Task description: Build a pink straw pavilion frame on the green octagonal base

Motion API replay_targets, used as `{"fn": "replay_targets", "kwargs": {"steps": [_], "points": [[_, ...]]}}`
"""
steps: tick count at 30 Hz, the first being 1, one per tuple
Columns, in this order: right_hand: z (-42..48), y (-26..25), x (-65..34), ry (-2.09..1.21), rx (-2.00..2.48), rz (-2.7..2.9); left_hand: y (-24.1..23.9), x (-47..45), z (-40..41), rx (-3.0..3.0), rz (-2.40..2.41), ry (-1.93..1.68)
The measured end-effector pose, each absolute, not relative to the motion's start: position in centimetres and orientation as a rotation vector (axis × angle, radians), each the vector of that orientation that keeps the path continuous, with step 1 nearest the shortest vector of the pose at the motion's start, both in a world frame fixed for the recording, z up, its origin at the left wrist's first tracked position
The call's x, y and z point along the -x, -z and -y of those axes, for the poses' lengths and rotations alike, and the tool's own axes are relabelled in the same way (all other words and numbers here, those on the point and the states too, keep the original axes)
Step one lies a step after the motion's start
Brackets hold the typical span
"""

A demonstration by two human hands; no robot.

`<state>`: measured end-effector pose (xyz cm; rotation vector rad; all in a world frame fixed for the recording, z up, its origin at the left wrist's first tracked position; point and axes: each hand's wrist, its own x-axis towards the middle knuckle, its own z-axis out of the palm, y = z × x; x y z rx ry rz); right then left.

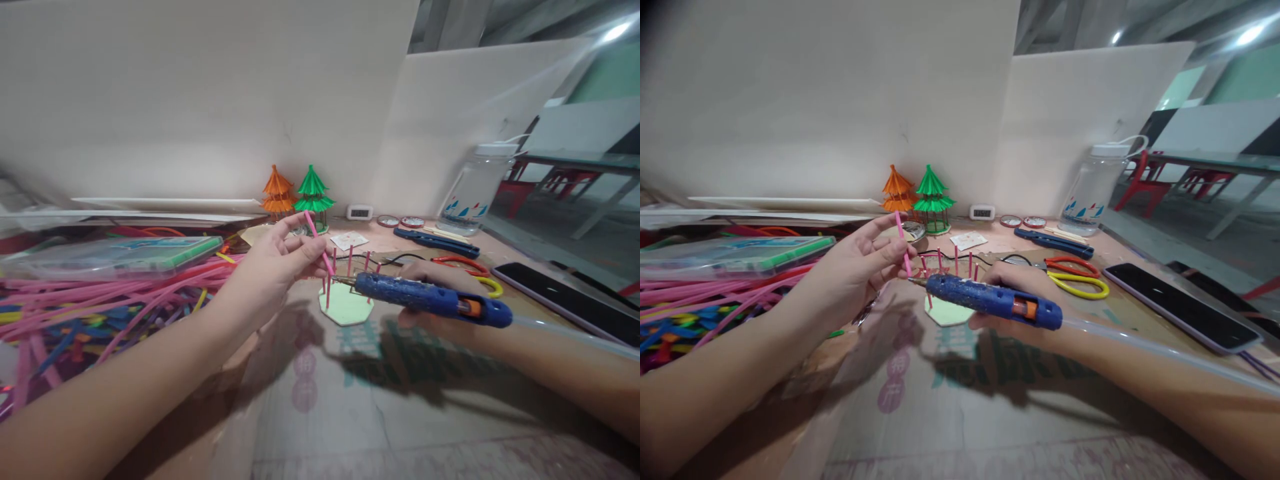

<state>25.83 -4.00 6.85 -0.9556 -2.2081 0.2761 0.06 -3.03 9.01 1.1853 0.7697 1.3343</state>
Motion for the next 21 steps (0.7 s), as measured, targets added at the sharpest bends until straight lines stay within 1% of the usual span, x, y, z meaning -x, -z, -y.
{"fn": "replay_targets", "kwargs": {"steps": [6,12,21], "points": [[3.7,-6.4,-25.8,-0.329,0.916,2.164,-9.2,-0.1,3.2,-1.135,-0.771,-1.331],[3.0,-5.9,-26.2,-0.307,0.912,2.175,-9.2,-0.2,3.1,-1.132,-0.762,-1.331],[2.7,-5.4,-26.4,-0.095,0.874,2.192,-9.2,-0.3,3.2,-1.131,-0.758,-1.348]]}}
